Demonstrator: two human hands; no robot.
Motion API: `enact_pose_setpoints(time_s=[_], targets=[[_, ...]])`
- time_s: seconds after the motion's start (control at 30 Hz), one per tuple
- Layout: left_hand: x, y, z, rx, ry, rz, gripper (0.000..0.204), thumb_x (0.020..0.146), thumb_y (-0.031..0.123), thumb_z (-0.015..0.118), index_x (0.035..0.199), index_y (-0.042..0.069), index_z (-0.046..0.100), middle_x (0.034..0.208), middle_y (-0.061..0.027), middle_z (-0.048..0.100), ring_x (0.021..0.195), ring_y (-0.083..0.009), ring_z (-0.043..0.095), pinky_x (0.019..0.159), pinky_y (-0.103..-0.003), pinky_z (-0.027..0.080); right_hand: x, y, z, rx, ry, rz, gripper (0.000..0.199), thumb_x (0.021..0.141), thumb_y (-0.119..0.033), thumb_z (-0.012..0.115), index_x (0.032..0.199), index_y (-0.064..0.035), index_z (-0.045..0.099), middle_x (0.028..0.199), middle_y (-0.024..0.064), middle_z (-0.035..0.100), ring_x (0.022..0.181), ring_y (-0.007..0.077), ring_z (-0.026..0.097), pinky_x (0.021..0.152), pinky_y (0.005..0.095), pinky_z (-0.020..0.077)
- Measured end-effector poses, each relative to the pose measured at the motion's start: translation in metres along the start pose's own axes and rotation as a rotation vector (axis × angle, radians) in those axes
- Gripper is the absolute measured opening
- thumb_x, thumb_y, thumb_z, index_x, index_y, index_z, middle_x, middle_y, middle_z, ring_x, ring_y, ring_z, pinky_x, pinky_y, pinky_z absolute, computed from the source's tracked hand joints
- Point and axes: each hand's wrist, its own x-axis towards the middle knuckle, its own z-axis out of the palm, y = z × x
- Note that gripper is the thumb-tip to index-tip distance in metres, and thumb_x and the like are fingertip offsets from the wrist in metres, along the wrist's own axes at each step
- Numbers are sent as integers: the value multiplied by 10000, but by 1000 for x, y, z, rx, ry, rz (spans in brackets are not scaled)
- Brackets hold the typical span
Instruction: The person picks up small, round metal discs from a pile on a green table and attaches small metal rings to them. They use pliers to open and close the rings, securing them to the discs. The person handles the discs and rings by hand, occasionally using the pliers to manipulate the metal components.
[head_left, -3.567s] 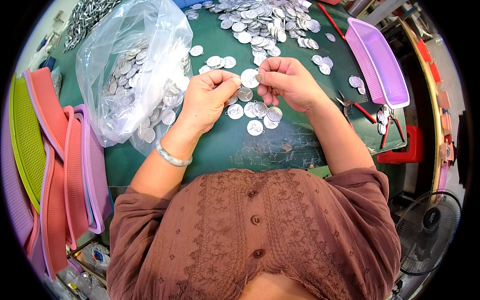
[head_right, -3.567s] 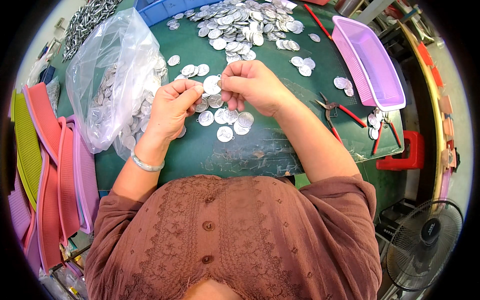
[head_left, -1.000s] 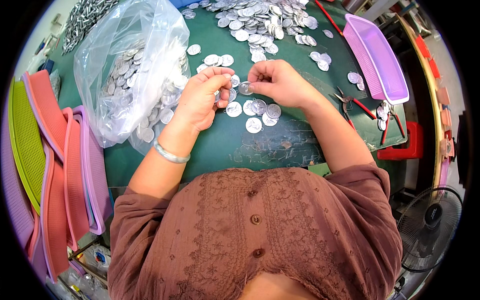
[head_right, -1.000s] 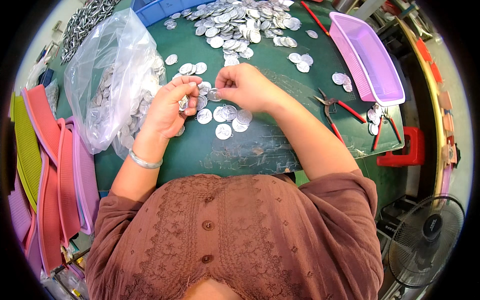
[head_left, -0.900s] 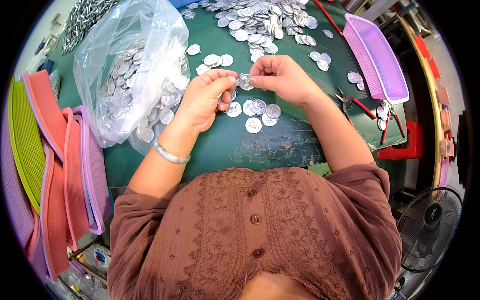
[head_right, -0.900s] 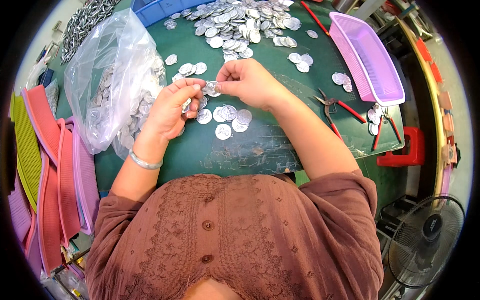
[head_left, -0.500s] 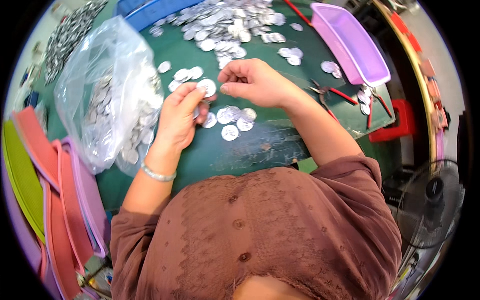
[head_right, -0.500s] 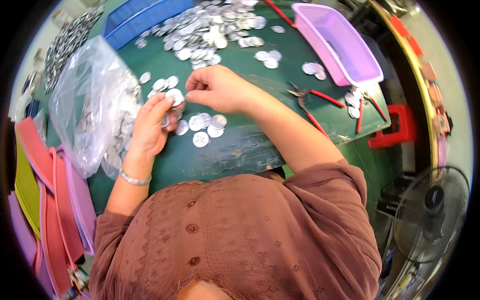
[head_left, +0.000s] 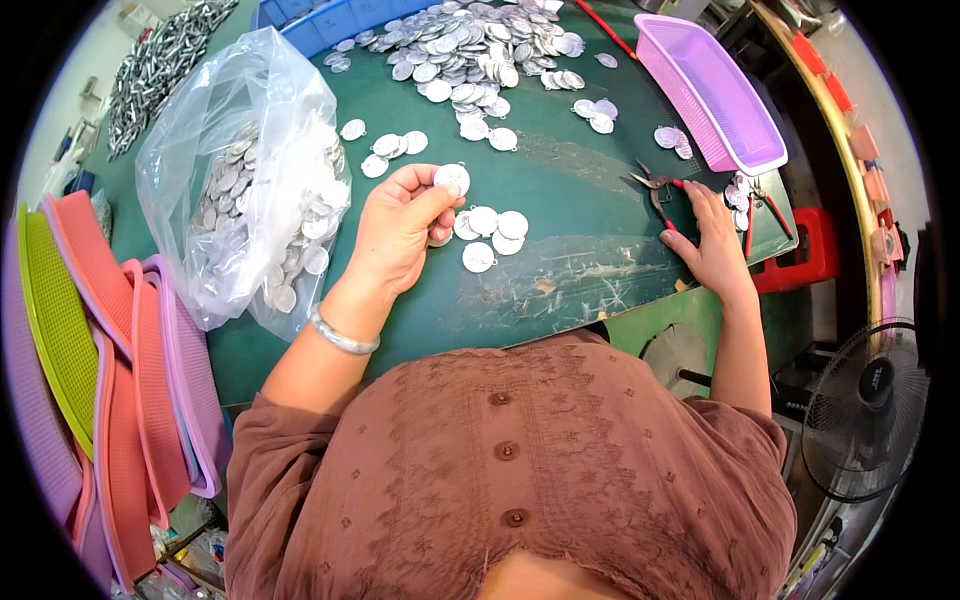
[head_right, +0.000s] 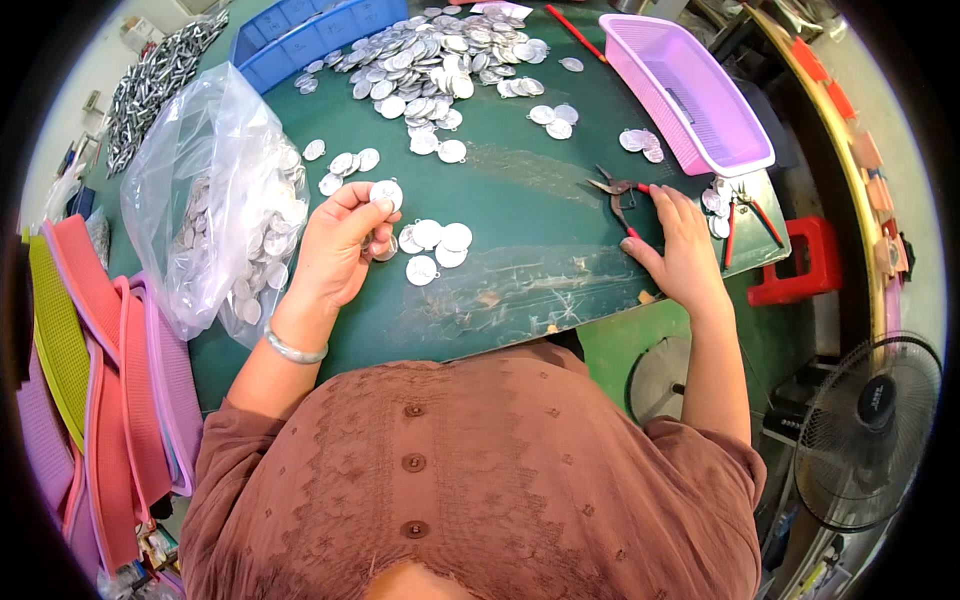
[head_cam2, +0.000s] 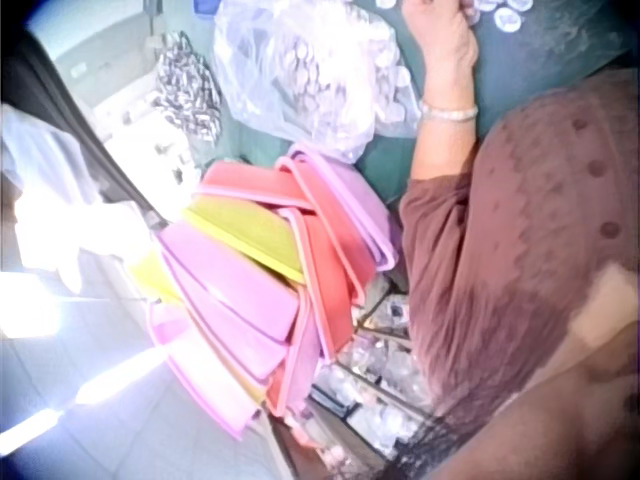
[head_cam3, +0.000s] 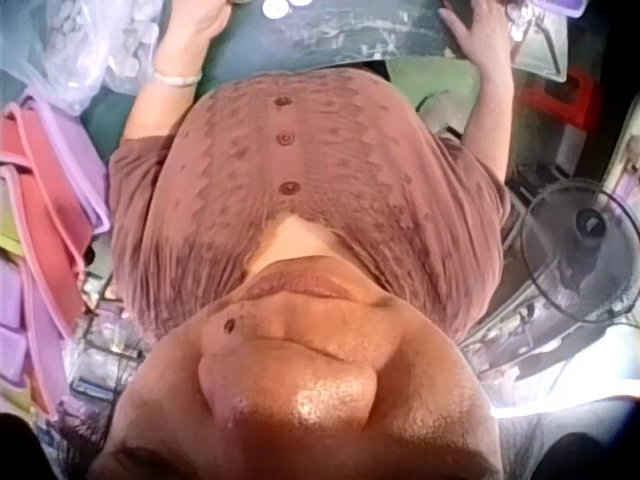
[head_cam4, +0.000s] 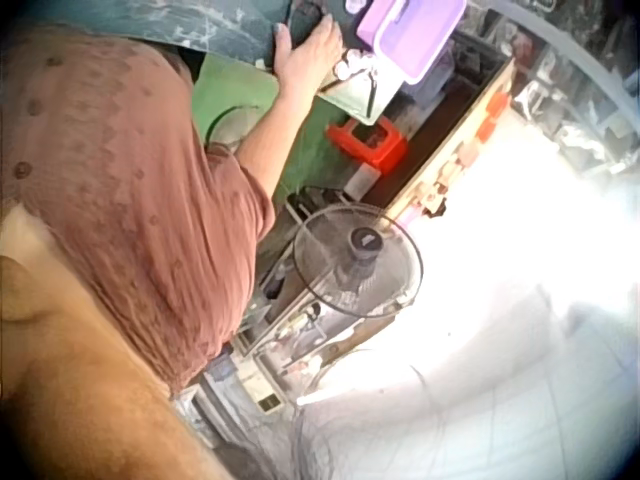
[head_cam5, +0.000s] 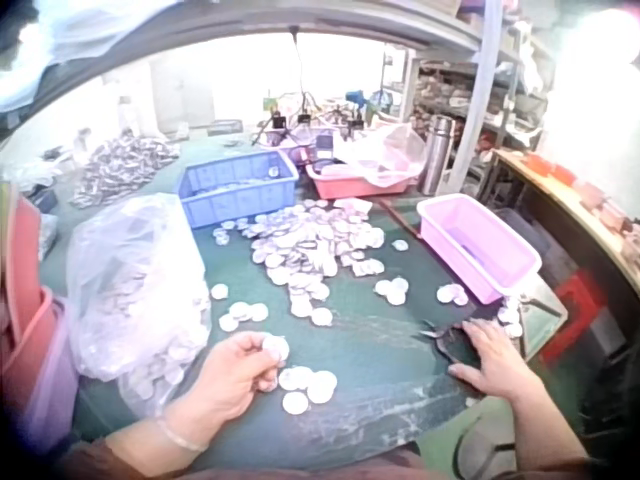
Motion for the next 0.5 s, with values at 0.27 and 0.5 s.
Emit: enact_pose_setpoints(time_s=[0.27, 0.5], targets=[[-7, -1, 3, 70, -13, 42, 52, 814, 111, 543, 815, 62, 528, 681, -21, 554, 493, -41, 451, 433, -172, 328, 2, -27, -2, 114, 140, 32, 429, 752, -118, 571, 1140, -4, 429, 980, 170, 504, 900, 308, 490, 778, 357, 401], [-15, 1, 8, 181, -36, 90, 65, 825, 146, 537, 812, 83, 536, 639, 3, 558, 475, -26, 452, 414, -146, 314, 31, -106, -15, 555, -26, -235, 345, 740, -86, 558, 1064, 7, 483, 920, 154, 544, 799, 249, 545, 726, 306, 432]])
